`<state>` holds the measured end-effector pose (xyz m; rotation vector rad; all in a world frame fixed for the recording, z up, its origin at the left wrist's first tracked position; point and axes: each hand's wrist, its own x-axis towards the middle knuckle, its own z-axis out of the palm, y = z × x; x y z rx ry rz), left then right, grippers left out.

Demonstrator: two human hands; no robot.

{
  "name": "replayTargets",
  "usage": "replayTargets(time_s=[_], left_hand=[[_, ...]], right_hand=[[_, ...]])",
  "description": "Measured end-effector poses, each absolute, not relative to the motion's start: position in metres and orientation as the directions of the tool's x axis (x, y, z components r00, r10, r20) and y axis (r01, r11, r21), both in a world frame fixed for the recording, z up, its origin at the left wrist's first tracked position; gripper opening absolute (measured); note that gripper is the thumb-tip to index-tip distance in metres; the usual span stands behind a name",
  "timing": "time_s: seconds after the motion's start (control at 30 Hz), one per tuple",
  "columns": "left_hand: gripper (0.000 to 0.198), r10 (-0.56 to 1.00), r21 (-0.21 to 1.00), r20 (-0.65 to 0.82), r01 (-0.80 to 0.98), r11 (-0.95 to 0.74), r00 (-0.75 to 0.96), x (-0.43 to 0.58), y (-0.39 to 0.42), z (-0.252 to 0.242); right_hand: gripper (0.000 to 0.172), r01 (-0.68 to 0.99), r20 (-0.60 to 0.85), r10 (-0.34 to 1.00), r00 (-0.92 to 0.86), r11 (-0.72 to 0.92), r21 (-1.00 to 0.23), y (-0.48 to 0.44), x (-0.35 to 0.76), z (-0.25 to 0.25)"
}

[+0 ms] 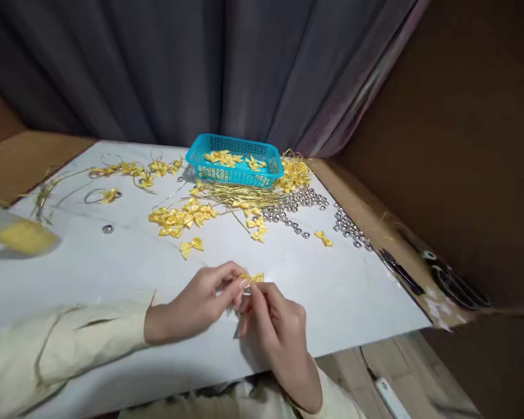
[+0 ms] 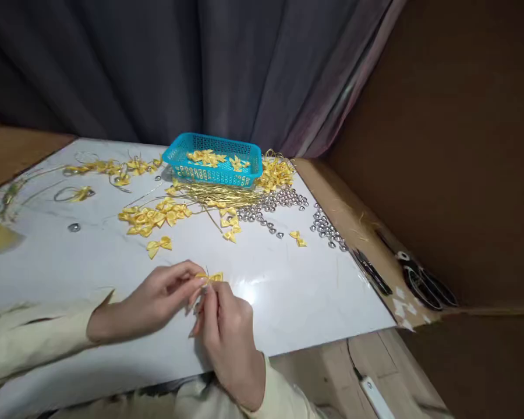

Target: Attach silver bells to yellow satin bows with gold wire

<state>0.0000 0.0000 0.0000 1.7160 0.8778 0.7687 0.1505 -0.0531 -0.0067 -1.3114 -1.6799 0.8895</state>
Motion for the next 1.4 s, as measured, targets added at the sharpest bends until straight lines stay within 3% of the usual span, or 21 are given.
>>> replayTargets(time_s=[0.07,0.17,0.3,0.37,0.53,0.8,0.9,1.0,1.13,1.27,1.4], left_hand=[[0.019,0.863,0.953,0.067,0.224,-0.204,0.501,-0.001,-0.004,-0.002],[0.015,0.857,0.895,0.196,0.27,-0.355,0.477,-0.004,-0.005,-0.003],[0.018,0.623,0.597,0.571,0.251,-0.762,0.534,-0.009,0.001,-0.006],[0.023,0.468,0.446,0.667,0.192,-0.874,0.579,-0.012,0.006,-0.007],[0.026,0.306,0.261,0.698,0.167,-0.951,0.647,-0.017,0.013,-0.008],[0.024,0.16,0.08,0.672,0.144,-0.986,0.723,-0.015,0.011,0.003],[0.024,0.134,0.054,0.685,0.133,-0.99,0.716,-0.014,0.011,0.004],[0.023,0.142,0.048,0.687,0.151,-0.987,0.713,-0.015,0.013,0.003],[0.023,0.134,0.055,0.676,0.132,-0.99,0.725,-0.015,0.013,0.0],[0.024,0.214,0.241,0.66,0.067,-0.968,0.72,-0.013,0.009,-0.002],[0.022,0.386,0.458,0.64,0.073,-0.886,0.665,-0.011,0.002,0.001]], right_hand=[[0.025,0.441,0.208,0.972,-0.107,0.234,-0.866,-0.051,0.149,-0.007],[0.022,0.467,0.288,0.954,-0.083,0.293,-0.834,-0.05,0.148,-0.007],[0.017,0.467,0.4,0.911,-0.104,0.4,-0.789,-0.051,0.15,-0.009],[0.016,0.465,0.431,0.894,-0.123,0.436,-0.771,-0.051,0.152,-0.01],[0.017,0.449,0.467,0.874,-0.133,0.473,-0.758,-0.049,0.157,-0.011],[0.021,0.494,0.522,0.842,-0.135,0.514,-0.702,-0.049,0.159,-0.011],[0.02,0.508,0.529,0.825,-0.198,0.548,-0.664,-0.047,0.168,-0.006],[0.009,0.562,0.401,0.866,-0.298,0.499,-0.66,-0.045,0.185,0.006],[0.042,0.591,0.39,0.877,-0.281,0.479,-0.649,-0.044,0.196,0.02],[0.03,0.415,0.38,0.825,-0.418,0.545,-0.728,-0.038,0.181,0.023],[0.026,0.232,0.293,0.862,-0.414,0.411,-0.882,-0.03,0.167,0.027]])
